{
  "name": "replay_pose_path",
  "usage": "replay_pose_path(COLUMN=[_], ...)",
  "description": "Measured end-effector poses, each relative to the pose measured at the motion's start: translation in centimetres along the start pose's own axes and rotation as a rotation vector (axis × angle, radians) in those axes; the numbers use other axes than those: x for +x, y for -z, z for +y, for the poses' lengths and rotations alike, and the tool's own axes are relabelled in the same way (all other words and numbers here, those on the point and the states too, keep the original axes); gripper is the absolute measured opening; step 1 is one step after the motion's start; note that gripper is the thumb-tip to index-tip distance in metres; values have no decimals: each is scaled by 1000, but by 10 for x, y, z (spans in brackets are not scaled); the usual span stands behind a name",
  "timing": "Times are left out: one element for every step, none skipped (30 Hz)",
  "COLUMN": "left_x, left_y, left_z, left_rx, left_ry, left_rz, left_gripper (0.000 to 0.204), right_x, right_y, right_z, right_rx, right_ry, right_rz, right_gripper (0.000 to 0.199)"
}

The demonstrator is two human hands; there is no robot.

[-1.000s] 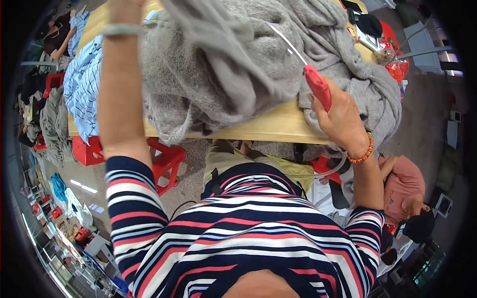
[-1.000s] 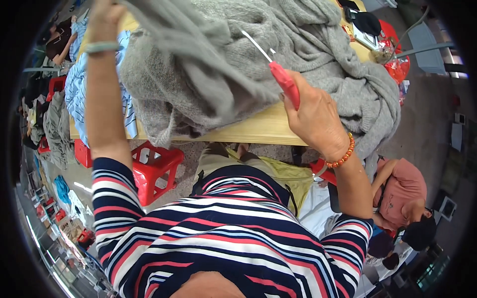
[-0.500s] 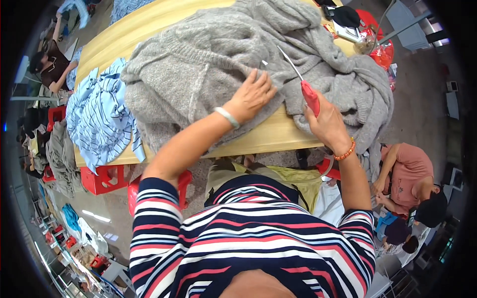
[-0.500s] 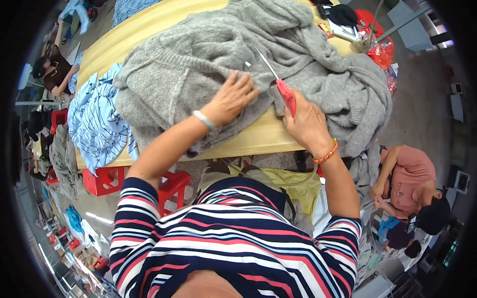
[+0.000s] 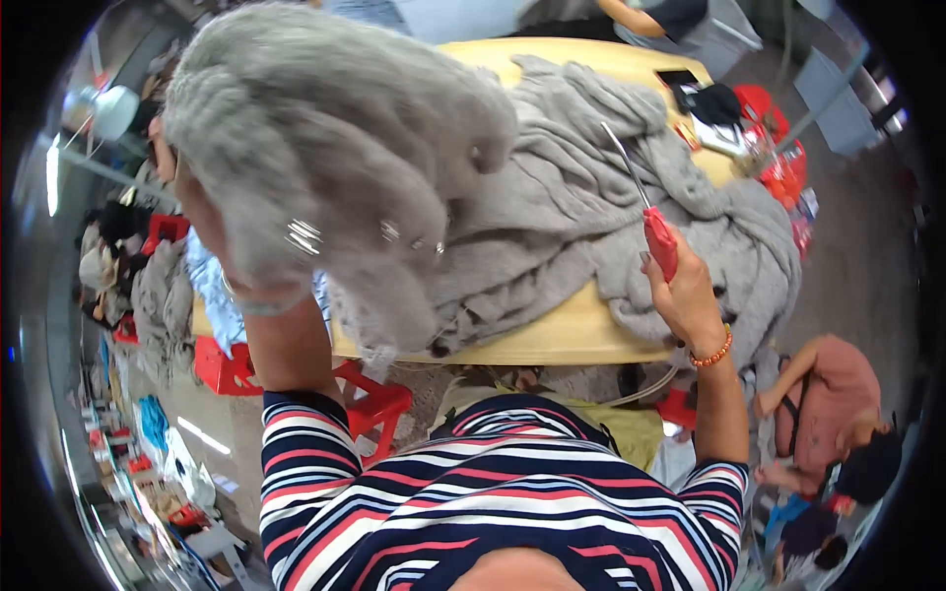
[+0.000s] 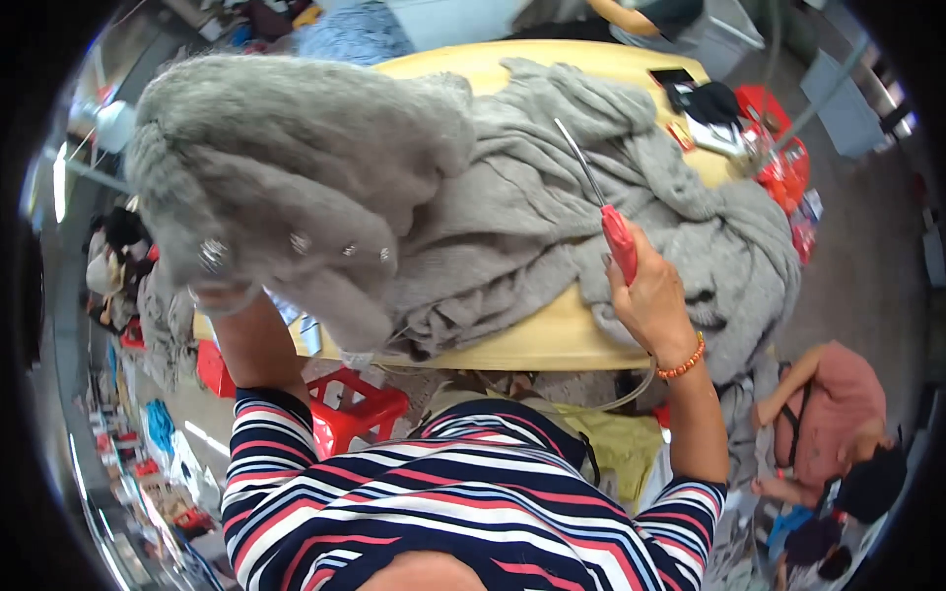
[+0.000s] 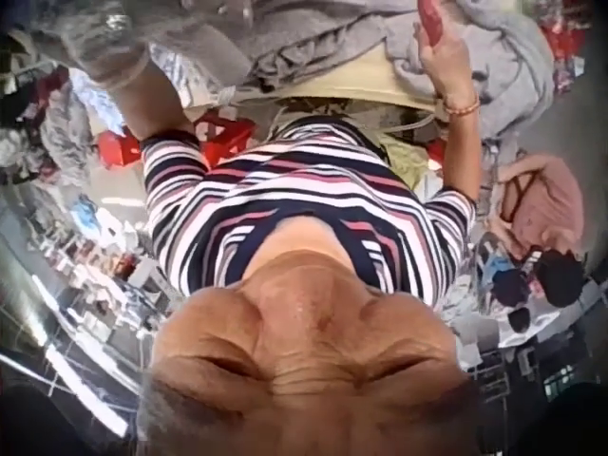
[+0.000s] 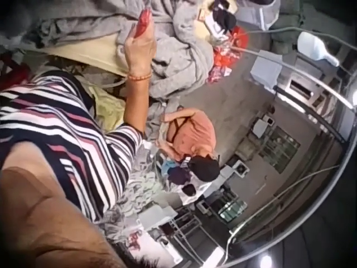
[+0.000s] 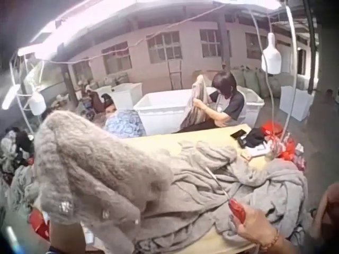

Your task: Trimming loose threads from garments using scissors.

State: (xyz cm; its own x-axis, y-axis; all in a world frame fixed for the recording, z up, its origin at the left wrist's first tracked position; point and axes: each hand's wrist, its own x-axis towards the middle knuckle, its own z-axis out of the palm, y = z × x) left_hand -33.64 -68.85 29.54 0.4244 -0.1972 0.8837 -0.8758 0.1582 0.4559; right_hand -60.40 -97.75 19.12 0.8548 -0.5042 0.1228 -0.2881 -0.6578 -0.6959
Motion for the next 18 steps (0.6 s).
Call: replay_pose_path(left_x=[0, -3, -7, -23, -37, -50, -66, -87, -108, -127, -144, -155, -162, -173, -186, -193, -198, -199], left_y=[23, 46, 75, 111, 140, 132, 109, 93, 75, 63, 54, 45, 38, 32, 27, 21, 18, 13], left_z=[-17, -39, -59, -100, -127, -123, -116, -105, -89, -74, -62, -55, -51, -54, -63, -67, -70, -72], left_rx=[-94, -192, -283, -740, -1213, -738, -241, -2, 233, 294, 352, 560, 761, 767, 789, 807, 808, 832], left_ry=[96, 197, 299, 440, 571, 834, 1045, 1000, 947, 832, 714, 565, 407, 427, 433, 438, 452, 451], left_rz=[-49, -94, -135, -200, -263, 6, 265, 341, 403, 234, 70, -130, -331, -310, -372, -437, -418, -460], left_gripper=[57, 56, 56, 50, 45, 43, 42, 42, 43, 43, 43, 47, 52, 52, 53, 54, 54, 56], right_x=[7, 12, 16, 18, 18, 18, 17, 20, 21, 21, 21, 20, 19, 16, 14, 11, 7, 3], right_y=[-5, -8, -13, -20, -26, -31, -38, -47, -52, -54, -56, -60, -63, -66, -67, -66, -66, -68], right_z=[-7, -16, -22, -27, -31, -31, -31, -34, -36, -43, -48, -54, -62, -69, -79, -90, -100, -106], right_rx=[6, 11, 33, 27, 17, 12, 13, -13, -39, -47, -57, -84, -109, -116, -128, -183, -240, -290], right_ry=[47, 88, 132, 187, 231, 233, 240, 256, 268, 247, 256, 313, 374, 423, 440, 424, 404, 493], right_rz=[-2, -31, -55, -75, -93, -117, -132, -173, -206, -282, -305, -326, -346, -372, -388, -528, -665, -654], right_gripper=[43, 41, 41, 41, 41, 43, 43, 44, 44, 44, 44, 43, 41, 42, 42, 43, 44, 44])
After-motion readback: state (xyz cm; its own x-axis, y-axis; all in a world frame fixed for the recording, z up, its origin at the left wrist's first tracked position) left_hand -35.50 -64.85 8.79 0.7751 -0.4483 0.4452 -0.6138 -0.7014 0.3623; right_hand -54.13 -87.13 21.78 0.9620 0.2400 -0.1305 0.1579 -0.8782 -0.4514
